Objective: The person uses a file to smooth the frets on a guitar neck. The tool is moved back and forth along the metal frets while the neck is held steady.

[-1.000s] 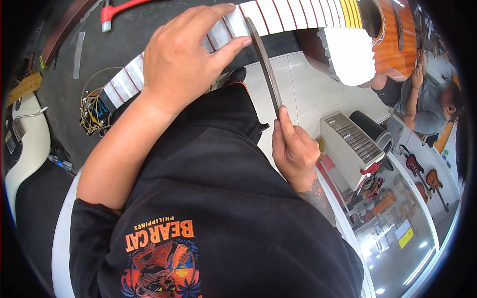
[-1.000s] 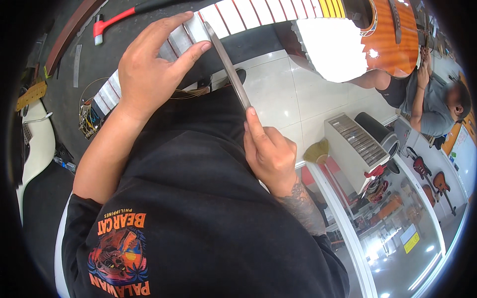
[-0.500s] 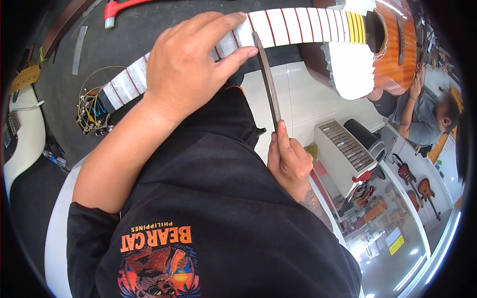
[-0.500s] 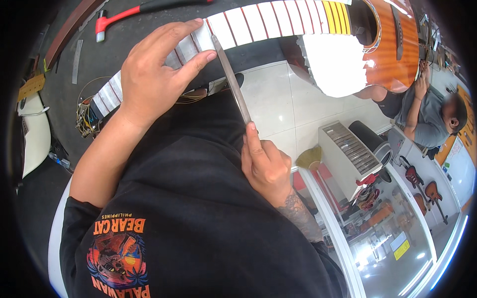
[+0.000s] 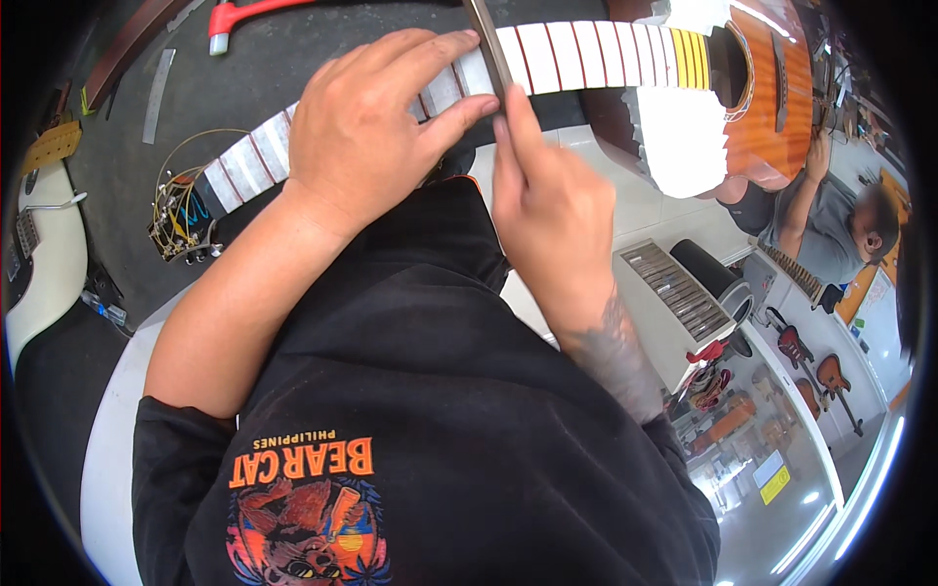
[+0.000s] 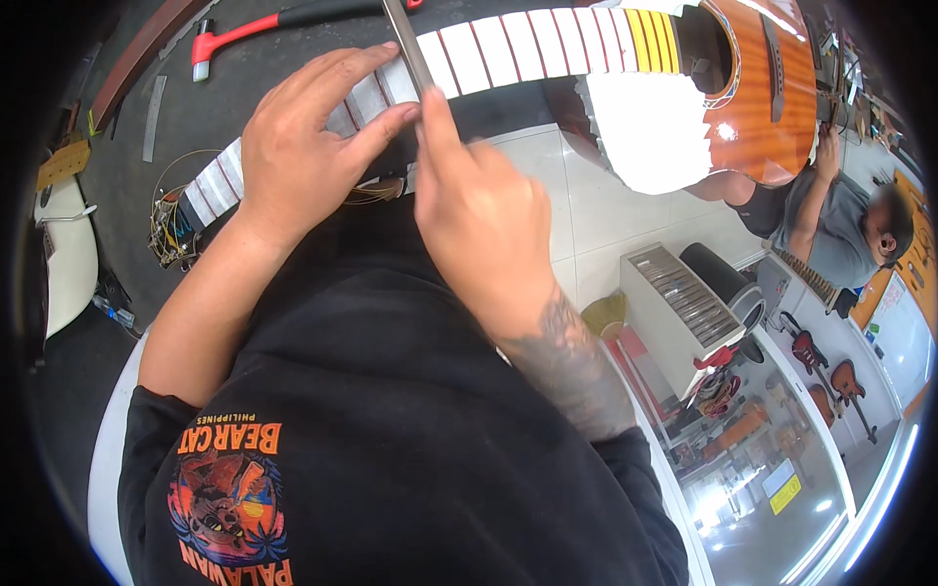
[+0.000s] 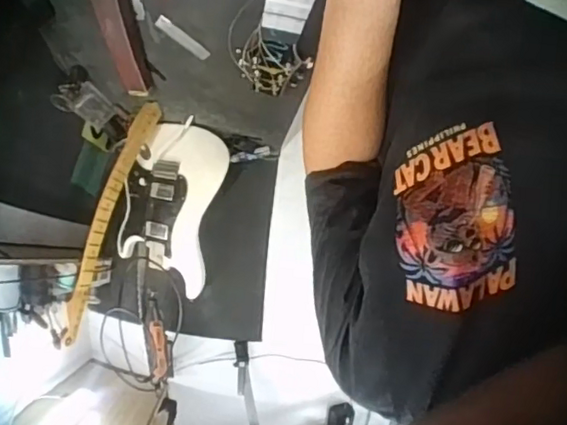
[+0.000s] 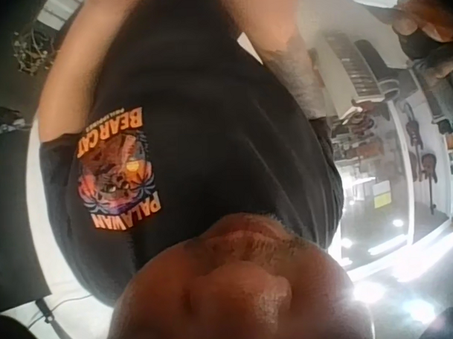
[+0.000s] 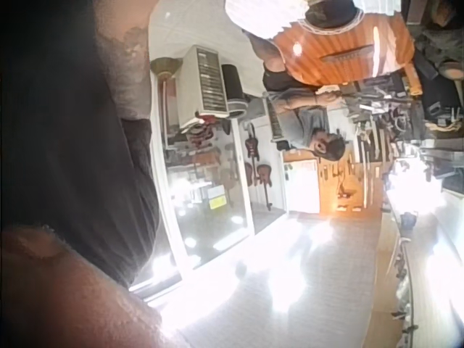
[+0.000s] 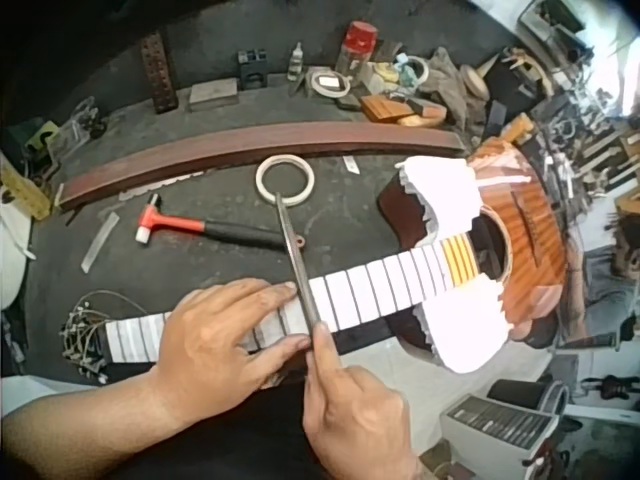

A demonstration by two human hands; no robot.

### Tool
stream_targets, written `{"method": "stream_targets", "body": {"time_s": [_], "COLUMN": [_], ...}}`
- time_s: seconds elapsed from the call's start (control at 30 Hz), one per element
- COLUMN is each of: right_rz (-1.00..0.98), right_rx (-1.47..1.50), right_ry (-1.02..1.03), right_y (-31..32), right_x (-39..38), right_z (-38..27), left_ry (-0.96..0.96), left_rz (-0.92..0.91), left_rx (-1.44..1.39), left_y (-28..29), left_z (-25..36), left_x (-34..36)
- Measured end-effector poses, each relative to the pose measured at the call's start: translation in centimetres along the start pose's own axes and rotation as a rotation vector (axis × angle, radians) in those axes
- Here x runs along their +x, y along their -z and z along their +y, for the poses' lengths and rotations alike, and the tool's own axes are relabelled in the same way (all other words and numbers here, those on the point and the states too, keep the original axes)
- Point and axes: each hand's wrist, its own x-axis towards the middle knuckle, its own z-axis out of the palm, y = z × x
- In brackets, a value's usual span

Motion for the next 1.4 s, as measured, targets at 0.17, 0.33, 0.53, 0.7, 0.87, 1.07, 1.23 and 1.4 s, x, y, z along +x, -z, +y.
{"method": "stream_targets", "body": {"time_s": [0.17,0.33,0.53,0.7,0.87,1.07,1.23,1.4], "right_rz": [-0.037,-0.002,0.031,-0.001,0.115,0.067,0.006,-0.048], "right_rx": [0.025,0.058,0.038,0.024,0.110,0.157,0.199,0.160], "right_ry": [0.023,0.019,0.037,0.013,0.056,-0.045,-0.085,-0.073], "right_y": [0.3,1.1,0.5,0.2,1.0,2.7,2.4,2.6], "right_x": [-1.0,-9.9,-7.9,0.6,-0.1,-7.8,-10.7,-11.0], "right_z": [0.2,2.1,1.8,0.0,0.8,1.7,1.6,1.7], "left_ry": [0.007,0.018,-0.016,-0.033,-0.021,-0.038,-0.059,-0.049], "left_rz": [0.008,-0.013,-0.011,0.021,0.018,0.026,0.028,0.020], "left_rx": [0.008,-0.043,-0.009,0.060,0.024,0.025,0.021,0.034], "left_y": [0.0,-0.1,-0.2,0.0,0.0,0.0,0.0,0.1], "left_z": [-0.4,-0.1,-0.2,0.3,0.4,0.3,0.3,0.3], "left_x": [-0.4,-0.3,-0.2,0.0,0.4,0.1,0.2,0.1]}}
